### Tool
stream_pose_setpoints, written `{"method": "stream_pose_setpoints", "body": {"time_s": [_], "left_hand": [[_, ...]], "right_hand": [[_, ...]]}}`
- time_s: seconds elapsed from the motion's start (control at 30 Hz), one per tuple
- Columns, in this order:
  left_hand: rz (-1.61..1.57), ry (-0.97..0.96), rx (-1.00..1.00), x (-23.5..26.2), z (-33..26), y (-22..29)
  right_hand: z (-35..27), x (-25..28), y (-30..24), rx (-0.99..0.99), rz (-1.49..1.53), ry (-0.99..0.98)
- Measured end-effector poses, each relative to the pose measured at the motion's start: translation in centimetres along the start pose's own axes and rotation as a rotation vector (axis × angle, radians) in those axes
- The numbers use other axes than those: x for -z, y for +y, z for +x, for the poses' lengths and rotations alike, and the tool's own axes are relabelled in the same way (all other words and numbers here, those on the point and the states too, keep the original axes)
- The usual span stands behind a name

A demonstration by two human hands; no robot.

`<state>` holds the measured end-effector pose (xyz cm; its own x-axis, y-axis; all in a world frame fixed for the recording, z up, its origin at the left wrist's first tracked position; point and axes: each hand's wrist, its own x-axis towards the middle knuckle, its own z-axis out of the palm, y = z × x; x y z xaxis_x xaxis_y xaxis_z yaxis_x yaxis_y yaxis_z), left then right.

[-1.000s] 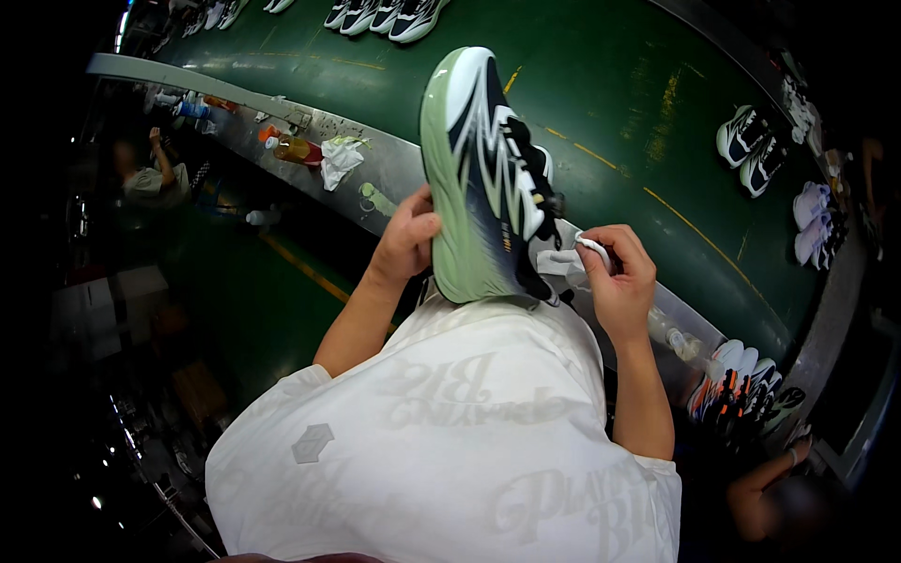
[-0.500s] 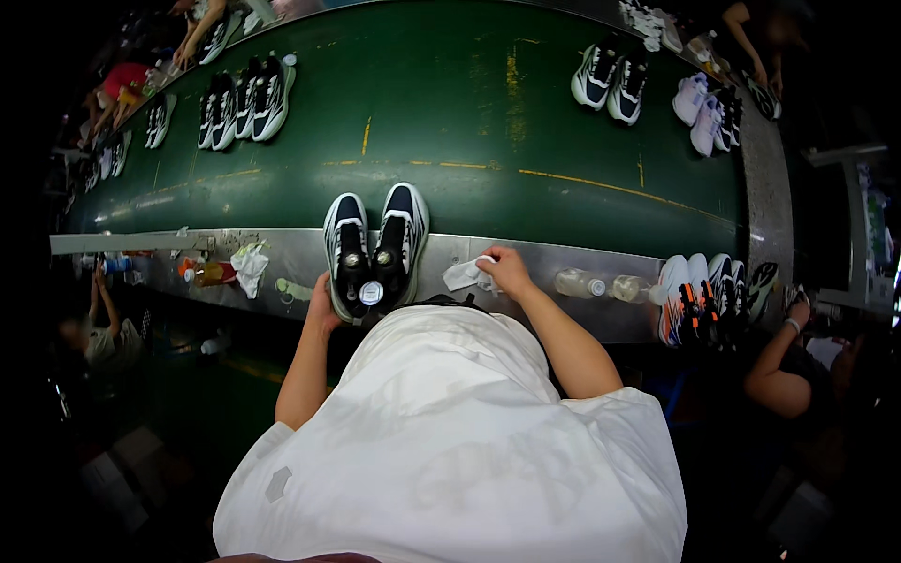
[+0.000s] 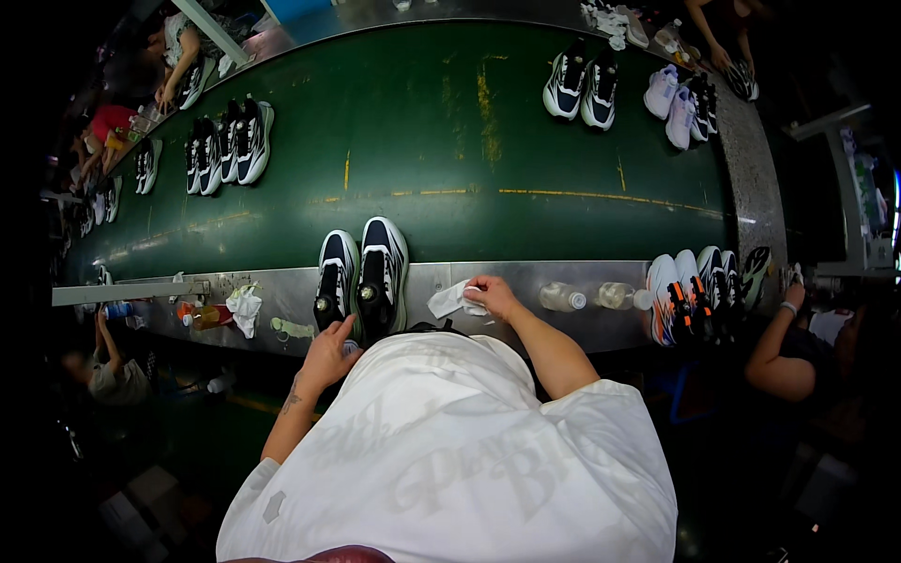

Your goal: The person cleans various shoes by hand using a small cloth and a liquid from a bottle, picking them up from a conveyor belt and placing them back down.

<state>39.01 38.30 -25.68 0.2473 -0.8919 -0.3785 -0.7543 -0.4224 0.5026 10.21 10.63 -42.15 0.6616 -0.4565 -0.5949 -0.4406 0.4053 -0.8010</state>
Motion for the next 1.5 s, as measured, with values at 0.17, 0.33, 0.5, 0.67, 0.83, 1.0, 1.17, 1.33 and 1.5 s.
{"method": "stream_pose_setpoints", "body": {"time_s": [0.17, 0.33, 0.5, 0.67, 0.83, 1.0, 1.17, 1.33, 1.5], "left_hand": [[0.119, -0.097, 0.1, -1.2, 1.9, 0.8], [0.502, -0.23, 0.259, -2.7, 2.4, 1.6], [0.078, -0.301, 0.088, -1.9, 3.8, -0.1], [-0.153, -0.138, 0.028, 0.1, 5.9, 1.3], [-1.156, 0.036, 0.284, 6.5, 13.2, 3.1], [-2.04, 0.027, 0.187, 13.5, 23.4, 6.4], [-2.255, 0.122, 0.299, 16.3, 34.7, 8.3], [-2.213, 0.321, 0.195, 18.6, 44.5, 9.0], [-1.817, 0.051, -0.086, 19.1, 47.2, 5.3]], "right_hand": [[0.3, 0.1, 0.4, 0.046, 0.007, -0.033], [0.8, 0.3, 1.4, 0.038, 0.09, -0.042], [1.0, 0.8, 2.1, 0.04, 0.057, -0.065], [0.9, 0.9, 1.6, 0.069, 0.001, -0.066], [0.9, 1.3, 1.0, 0.062, -0.137, -0.06], [0.1, 1.0, -0.3, 0.033, -0.208, -0.026], [0.0, 0.8, 0.6, 0.03, -0.158, -0.016], [-0.4, 0.3, 0.3, -0.078, 0.02, -0.037], [-0.2, 0.9, -0.2, -0.149, 0.107, -0.041]]}}
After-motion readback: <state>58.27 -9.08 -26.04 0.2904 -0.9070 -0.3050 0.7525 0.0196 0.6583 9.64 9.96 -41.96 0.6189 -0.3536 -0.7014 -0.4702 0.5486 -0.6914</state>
